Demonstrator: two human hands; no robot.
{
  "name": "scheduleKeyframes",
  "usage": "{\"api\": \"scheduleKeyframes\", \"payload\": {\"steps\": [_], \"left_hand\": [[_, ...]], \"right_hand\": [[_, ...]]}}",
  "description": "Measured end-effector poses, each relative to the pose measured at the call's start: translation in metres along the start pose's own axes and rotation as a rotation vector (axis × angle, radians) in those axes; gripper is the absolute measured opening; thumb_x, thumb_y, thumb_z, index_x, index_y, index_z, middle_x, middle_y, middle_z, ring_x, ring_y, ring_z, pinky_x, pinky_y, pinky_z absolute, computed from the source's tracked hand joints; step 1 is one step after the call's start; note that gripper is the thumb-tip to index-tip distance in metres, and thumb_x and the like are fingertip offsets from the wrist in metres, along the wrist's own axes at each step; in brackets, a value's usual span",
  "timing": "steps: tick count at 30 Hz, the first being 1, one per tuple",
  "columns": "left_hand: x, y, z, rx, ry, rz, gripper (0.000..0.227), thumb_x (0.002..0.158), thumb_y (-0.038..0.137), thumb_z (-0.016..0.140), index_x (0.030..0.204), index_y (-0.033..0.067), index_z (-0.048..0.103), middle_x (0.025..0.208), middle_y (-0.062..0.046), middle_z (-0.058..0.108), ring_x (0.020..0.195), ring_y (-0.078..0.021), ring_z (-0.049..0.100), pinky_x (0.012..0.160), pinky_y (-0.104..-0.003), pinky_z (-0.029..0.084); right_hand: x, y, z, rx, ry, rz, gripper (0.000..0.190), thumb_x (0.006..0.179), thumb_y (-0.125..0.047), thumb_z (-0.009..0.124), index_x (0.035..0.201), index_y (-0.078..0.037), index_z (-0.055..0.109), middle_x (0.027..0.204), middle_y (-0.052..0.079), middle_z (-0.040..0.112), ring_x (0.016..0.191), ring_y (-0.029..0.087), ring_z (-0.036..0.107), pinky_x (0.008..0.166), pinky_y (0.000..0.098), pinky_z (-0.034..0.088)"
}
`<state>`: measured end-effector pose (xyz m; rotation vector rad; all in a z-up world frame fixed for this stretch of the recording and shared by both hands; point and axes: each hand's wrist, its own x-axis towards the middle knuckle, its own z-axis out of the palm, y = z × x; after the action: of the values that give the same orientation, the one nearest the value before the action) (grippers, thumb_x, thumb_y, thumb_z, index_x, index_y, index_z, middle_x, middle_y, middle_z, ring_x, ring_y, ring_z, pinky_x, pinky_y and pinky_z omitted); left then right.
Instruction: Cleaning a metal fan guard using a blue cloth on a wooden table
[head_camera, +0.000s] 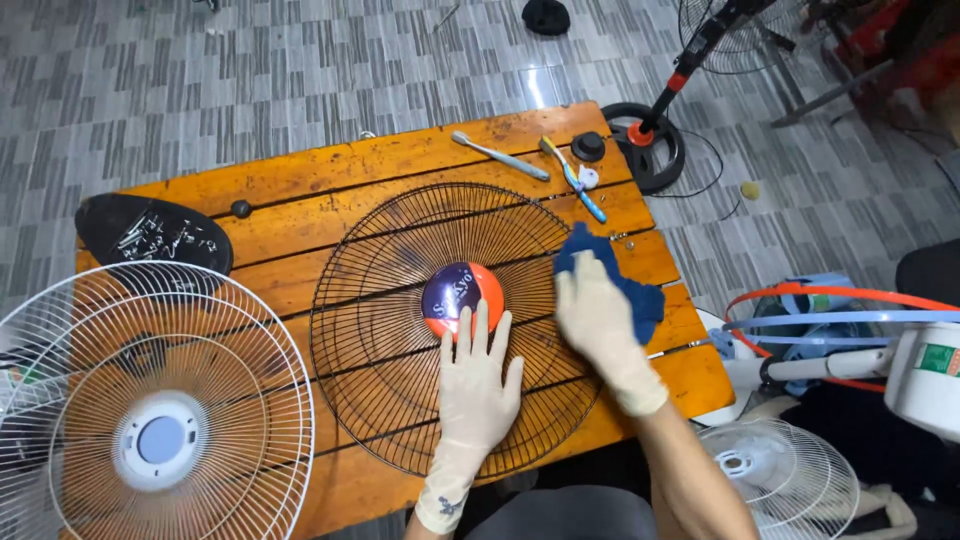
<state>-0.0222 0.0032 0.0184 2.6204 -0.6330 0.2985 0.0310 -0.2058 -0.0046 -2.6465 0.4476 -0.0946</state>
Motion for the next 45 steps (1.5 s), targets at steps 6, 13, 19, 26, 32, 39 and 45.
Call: {"api": "scheduleKeyframes", "payload": {"steps": [6,13,19,26,32,39,45], "left_hand": [[0.003,-0.003,0.001,-0.01,-0.052,0.009,0.062,0.097,0.036,0.055,0.155,0.0156,0.046,0.161,-0.019,0.04,0.148,-0.0405,0.036,0.117,-0.057,0.026],[0.004,-0.003,0.0,0.012,-0.043,0.009,0.06,0.097,0.041,0.053,0.151,0.0172,0.05,0.158,-0.017,0.045,0.146,-0.0387,0.039,0.116,-0.056,0.026],[0.003,-0.005,0.003,-0.043,-0.009,0.012,0.061,0.098,0.041,0.051,0.153,0.016,0.048,0.159,-0.018,0.043,0.146,-0.0398,0.038,0.117,-0.057,0.025],[-0.002,-0.004,0.002,-0.057,0.012,0.017,0.059,0.098,0.039,0.051,0.151,0.0147,0.05,0.159,-0.018,0.043,0.146,-0.0401,0.04,0.118,-0.056,0.024],[0.0,-0.004,0.006,-0.084,0.021,0.014,0.06,0.097,0.039,0.053,0.151,0.0146,0.049,0.16,-0.019,0.042,0.146,-0.0402,0.039,0.118,-0.057,0.023],[-0.003,-0.006,0.009,-0.099,-0.02,0.003,0.06,0.099,0.039,0.05,0.154,0.0157,0.046,0.162,-0.018,0.04,0.149,-0.0394,0.035,0.118,-0.058,0.021],[-0.002,-0.006,0.007,-0.1,-0.026,0.003,0.061,0.1,0.038,0.049,0.156,0.0152,0.044,0.163,-0.019,0.038,0.149,-0.0399,0.034,0.119,-0.059,0.02]], "right_hand": [[-0.002,-0.013,-0.029,-0.017,-0.102,-0.02,0.06,0.106,-0.039,0.042,0.154,-0.003,0.047,0.149,0.026,0.053,0.13,0.047,0.057,0.109,0.0583,0.044],[-0.004,-0.04,-0.021,-0.107,-0.186,-0.115,0.06,0.107,-0.038,0.037,0.155,-0.002,0.045,0.158,0.023,0.045,0.144,0.041,0.046,0.117,0.0466,0.039],[0.021,-0.016,-0.016,-0.105,-0.2,0.041,0.063,0.107,-0.037,0.036,0.151,0.007,0.046,0.153,0.032,0.048,0.14,0.046,0.049,0.117,0.0544,0.039],[0.035,0.002,0.005,-0.17,-0.174,0.007,0.065,0.107,-0.043,0.034,0.154,0.001,0.045,0.153,0.027,0.049,0.138,0.042,0.052,0.114,0.0528,0.041],[0.013,-0.038,-0.011,-0.168,-0.144,-0.094,0.059,0.106,-0.036,0.041,0.15,0.002,0.049,0.151,0.029,0.05,0.138,0.045,0.051,0.113,0.0539,0.043],[-0.004,-0.075,-0.025,-0.105,-0.205,-0.084,0.06,0.105,-0.034,0.04,0.154,0.001,0.044,0.156,0.029,0.044,0.142,0.046,0.045,0.114,0.0543,0.04],[0.066,0.02,0.02,-0.124,-0.147,0.007,0.065,0.108,-0.045,0.033,0.154,-0.002,0.046,0.154,0.023,0.051,0.136,0.04,0.055,0.115,0.0514,0.041]]}}
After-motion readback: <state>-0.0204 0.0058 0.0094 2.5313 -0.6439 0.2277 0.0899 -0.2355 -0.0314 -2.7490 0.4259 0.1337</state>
